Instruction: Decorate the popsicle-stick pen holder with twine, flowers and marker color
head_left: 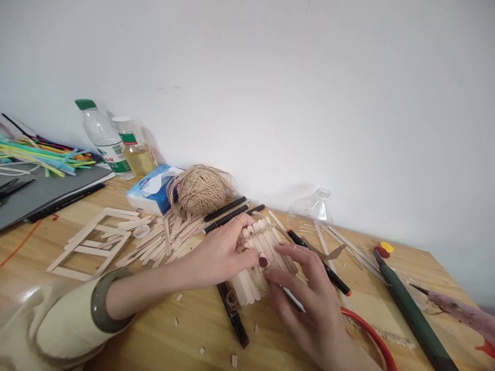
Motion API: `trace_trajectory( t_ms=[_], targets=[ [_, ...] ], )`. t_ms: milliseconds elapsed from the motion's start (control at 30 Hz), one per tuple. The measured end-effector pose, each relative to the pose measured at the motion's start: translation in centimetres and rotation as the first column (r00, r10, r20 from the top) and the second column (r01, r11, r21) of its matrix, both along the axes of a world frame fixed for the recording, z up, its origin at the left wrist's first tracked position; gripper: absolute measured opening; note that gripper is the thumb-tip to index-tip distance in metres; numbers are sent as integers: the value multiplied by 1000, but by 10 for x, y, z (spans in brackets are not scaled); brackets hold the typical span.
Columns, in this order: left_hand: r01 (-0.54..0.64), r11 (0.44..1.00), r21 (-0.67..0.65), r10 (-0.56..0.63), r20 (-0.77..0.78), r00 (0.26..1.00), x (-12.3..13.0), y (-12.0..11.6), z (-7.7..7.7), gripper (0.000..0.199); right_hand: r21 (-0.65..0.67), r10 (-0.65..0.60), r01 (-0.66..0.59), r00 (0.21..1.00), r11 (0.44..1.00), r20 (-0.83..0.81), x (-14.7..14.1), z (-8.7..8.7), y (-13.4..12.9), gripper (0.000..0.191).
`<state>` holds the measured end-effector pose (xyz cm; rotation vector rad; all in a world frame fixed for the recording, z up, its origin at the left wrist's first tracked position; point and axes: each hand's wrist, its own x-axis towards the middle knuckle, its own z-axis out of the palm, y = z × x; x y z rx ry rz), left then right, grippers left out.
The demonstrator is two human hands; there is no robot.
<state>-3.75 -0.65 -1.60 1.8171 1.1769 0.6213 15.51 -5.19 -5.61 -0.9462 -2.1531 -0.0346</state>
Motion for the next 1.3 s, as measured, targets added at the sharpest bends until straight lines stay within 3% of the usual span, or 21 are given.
trace_trajectory(
  t_ms=[233,333,500,833,900,1067,1167,1300],
  targets=[
    [1,995,-104,-5,-41,999,4,0,6,50,-79,-19,16,999,997,-37,-1,2,2,21],
    [-36,995,-91,28,-96,995,5,-2,6,57,-106,-36,29,997,994,-63,-2,1,1,18],
    [-75,997,7,75,-155,985,5,-4,1,53,-115,-57,45,993,992,-103,-5,-1,1,20],
    [-100,994,52,108,-178,978,7,-5,0,47,-210,-28,-2,989,978,-143,0,-1,1,25],
    [-96,994,56,104,-174,979,7,-5,-2,46,-191,-36,5,986,982,-161,2,1,-1,23],
    [-87,995,46,94,-182,979,7,-4,-2,46,19,-19,21,990,1000,-138,6,4,-4,24],
    [-113,984,141,146,-251,957,7,-3,3,45,37,-14,17,996,999,-90,5,3,-3,27],
    [-95,944,315,208,-349,914,7,-2,5,44,-31,-33,30,996,999,-79,3,0,0,21]
  ],
)
